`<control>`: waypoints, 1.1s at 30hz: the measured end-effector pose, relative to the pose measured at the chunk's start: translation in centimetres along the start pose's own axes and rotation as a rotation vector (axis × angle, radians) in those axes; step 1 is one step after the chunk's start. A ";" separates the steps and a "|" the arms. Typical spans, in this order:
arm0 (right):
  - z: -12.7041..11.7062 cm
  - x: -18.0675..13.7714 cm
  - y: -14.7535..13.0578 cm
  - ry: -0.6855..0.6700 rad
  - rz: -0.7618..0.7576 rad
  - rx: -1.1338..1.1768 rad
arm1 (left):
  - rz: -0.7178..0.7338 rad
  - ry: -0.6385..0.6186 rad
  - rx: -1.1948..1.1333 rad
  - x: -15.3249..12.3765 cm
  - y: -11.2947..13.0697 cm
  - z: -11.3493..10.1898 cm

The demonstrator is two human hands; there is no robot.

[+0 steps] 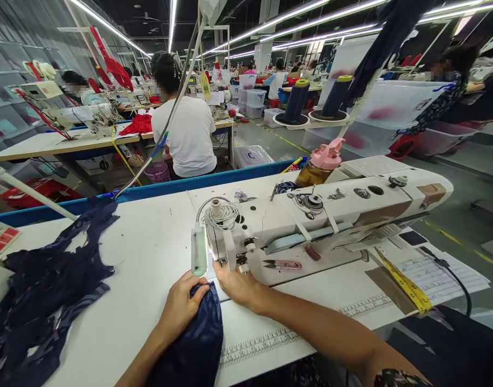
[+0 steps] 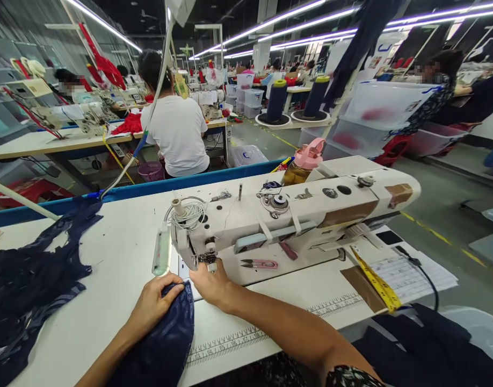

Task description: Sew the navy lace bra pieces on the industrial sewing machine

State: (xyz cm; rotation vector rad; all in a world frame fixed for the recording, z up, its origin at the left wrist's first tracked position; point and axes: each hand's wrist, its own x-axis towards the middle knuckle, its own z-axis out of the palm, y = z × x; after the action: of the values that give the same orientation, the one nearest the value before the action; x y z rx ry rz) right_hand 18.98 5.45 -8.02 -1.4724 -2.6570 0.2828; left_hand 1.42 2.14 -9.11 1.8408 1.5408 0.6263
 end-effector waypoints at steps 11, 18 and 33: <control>-2.7 -5.0 5.0 -0.075 -0.025 0.143 | -0.022 -0.009 -0.109 0.8 1.1 0.2; -1.0 -3.3 3.4 0.037 -0.004 0.301 | 0.008 -0.024 -0.186 1.5 2.3 1.5; 2.3 -2.2 3.0 0.307 -0.101 -0.070 | -0.054 0.100 -0.070 4.6 -2.1 3.2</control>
State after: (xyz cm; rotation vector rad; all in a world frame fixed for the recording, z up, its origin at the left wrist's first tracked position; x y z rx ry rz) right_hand 22.31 4.87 -10.85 -1.2742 -2.5030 -0.0420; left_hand 3.21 6.25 -13.04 1.7332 1.6072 0.7477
